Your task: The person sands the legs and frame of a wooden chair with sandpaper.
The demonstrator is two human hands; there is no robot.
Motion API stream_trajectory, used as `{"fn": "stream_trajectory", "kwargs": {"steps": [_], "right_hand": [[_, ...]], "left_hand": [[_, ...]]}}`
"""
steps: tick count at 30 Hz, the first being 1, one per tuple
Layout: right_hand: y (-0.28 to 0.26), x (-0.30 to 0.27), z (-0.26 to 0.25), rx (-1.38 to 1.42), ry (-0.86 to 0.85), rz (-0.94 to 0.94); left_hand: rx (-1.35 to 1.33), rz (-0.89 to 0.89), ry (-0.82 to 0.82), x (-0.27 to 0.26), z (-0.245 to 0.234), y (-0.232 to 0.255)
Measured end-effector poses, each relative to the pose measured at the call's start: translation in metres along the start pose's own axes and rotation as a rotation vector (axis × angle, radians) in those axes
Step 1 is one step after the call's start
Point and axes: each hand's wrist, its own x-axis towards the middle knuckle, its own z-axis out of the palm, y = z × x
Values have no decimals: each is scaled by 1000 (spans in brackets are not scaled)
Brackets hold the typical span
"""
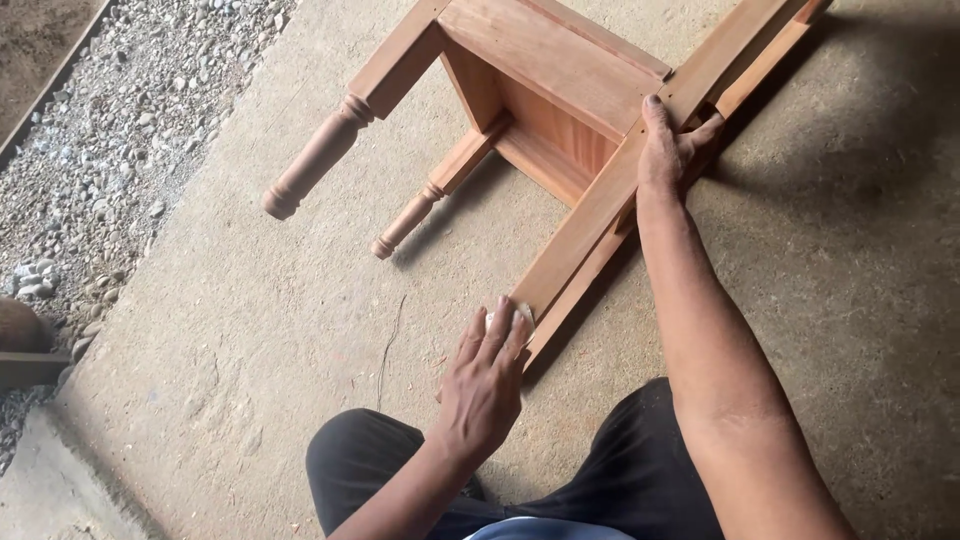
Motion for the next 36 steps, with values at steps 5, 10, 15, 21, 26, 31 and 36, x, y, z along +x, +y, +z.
{"fn": "stream_trajectory", "kwargs": {"steps": [5, 10, 15, 21, 26, 31, 36], "right_hand": [[2, 5, -1, 186, -63, -8], [-6, 2, -7, 128, -85, 39], [-16, -7, -9, 106, -139, 147], [-20, -9, -11, 17, -85, 130], [3, 22, -9, 19, -14, -7], [-1, 22, -13, 28, -17, 5], [-8, 18, -15, 81, -65, 56]], "left_hand": [[-91, -12, -35, 108, 24, 14], [-191, -38, -87, 122, 18, 21], [-73, 60, 5, 8, -2, -6], [-46, 27, -56, 62, 11, 1], [-84, 34, -142, 153, 33, 19], [-180, 95, -41, 32, -7, 3], [-90, 46, -25, -77, -23, -12]]}}
